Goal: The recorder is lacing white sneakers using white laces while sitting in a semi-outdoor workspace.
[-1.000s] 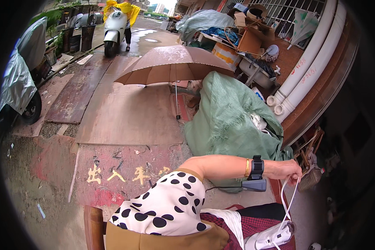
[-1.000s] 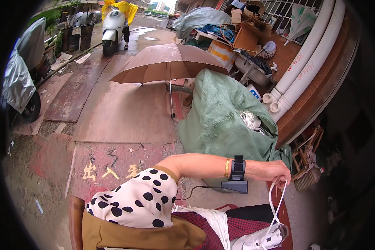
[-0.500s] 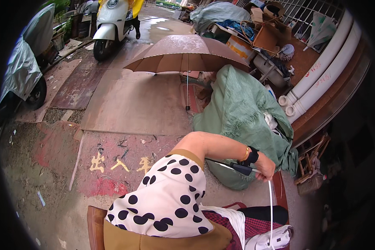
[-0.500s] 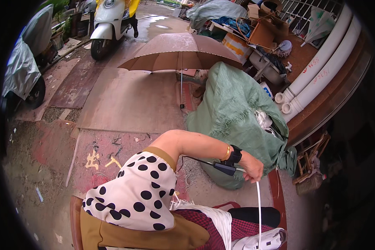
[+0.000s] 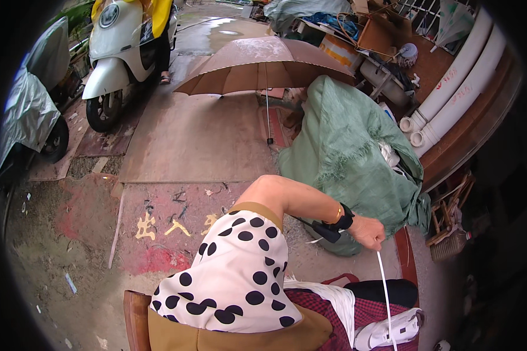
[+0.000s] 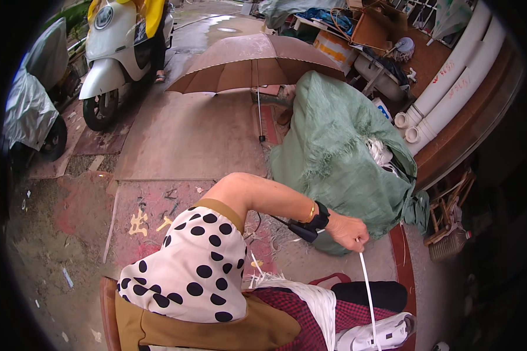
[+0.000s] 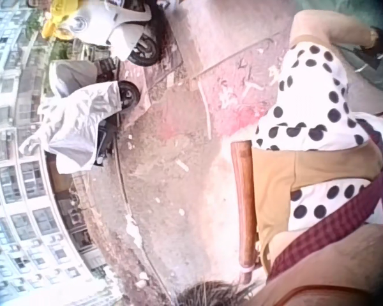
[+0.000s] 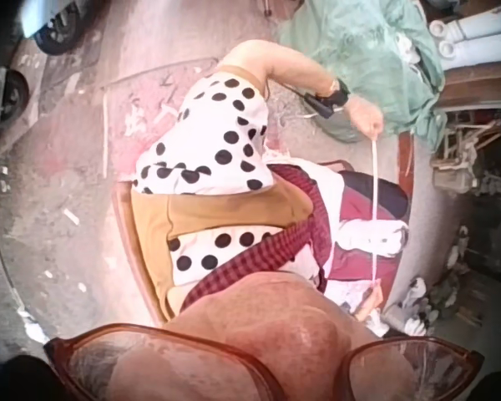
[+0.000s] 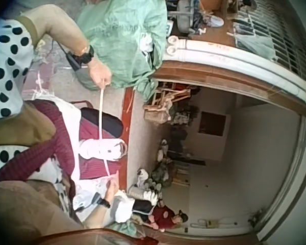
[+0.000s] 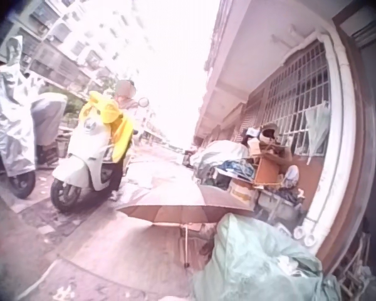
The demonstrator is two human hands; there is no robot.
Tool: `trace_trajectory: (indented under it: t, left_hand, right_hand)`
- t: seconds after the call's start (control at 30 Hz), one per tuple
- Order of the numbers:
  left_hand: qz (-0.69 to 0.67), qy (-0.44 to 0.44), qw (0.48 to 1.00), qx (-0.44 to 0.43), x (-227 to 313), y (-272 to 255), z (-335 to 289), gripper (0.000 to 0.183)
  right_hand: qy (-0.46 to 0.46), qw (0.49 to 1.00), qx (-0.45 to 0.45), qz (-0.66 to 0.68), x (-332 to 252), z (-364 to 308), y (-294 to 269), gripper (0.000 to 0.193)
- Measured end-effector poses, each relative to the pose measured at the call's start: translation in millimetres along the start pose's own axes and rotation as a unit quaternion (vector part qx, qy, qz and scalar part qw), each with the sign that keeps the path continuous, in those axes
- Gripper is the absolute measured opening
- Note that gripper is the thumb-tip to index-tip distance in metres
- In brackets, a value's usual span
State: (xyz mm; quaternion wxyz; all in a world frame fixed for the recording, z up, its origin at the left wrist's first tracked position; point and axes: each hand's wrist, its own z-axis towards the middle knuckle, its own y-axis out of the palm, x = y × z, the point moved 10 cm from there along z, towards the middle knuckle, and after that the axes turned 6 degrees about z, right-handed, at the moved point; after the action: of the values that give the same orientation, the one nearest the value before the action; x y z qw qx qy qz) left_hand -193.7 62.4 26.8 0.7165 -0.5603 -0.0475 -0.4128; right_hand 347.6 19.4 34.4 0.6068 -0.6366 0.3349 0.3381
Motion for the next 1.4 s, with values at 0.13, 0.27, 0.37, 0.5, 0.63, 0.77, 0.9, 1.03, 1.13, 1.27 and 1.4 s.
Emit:
trace_trajectory:
  t: [0.13, 0.27, 0.37, 0.5, 0.63, 0.77, 0.9, 1.03, 1.13, 1.27, 1.4]
  left_hand:
    - [0.222, 0.172, 0.96, 0.005, 30, -8, -34, 0.028]
    - [0.345, 0.218, 0.913, 0.029, 22, -12, -34, 0.013]
    - [0.389, 0.18, 0.903, 0.017, -1, -15, -16, 0.019]
    - [0.406, 0.169, 0.893, 0.095, 1, -47, 11, 0.034]
    - [0.401, 0.16, 0.88, 0.197, 21, -97, 29, 0.028]
    - [0.409, 0.167, 0.854, 0.276, 32, -152, 34, 0.022]
    - [0.414, 0.129, 0.837, 0.332, 13, -202, 29, 0.025]
    - [0.428, 0.066, 0.815, 0.385, -21, -253, 11, 0.027]
    - [0.45, 0.042, 0.792, 0.41, -34, -288, -5, 0.028]
    - [0.456, 0.044, 0.756, 0.468, -6, -311, -31, 0.029]
    - [0.189, 0.044, 0.716, 0.671, 35, -290, -83, 0.029]
  right_hand:
    - [-0.038, 0.998, 0.01, -0.051, -1, -3, -2, 0.027]
    - [-0.001, 0.917, 0.02, -0.398, -6, -13, -3, 0.035]
    - [-0.291, 0.893, 0.042, -0.34, -68, -51, 15, 0.014]
    - [-0.331, 0.854, 0.047, -0.398, -80, -71, 5, 0.006]
    - [-0.299, 0.835, 0.066, -0.457, -78, -73, -26, 0.01]
    - [-0.241, 0.822, 0.125, -0.501, -76, -79, -80, 0.017]
    - [-0.178, 0.807, 0.182, -0.532, -66, -102, -154, 0.016]
    - [-0.096, 0.765, 0.25, -0.586, -49, -135, -240, 0.015]
    - [-0.046, 0.714, 0.314, -0.623, -41, -167, -299, 0.03]
    - [-0.093, 0.584, 0.421, -0.688, -68, -209, -320, 0.038]
    - [-0.183, 0.562, 0.573, -0.567, -103, -234, -274, 0.026]
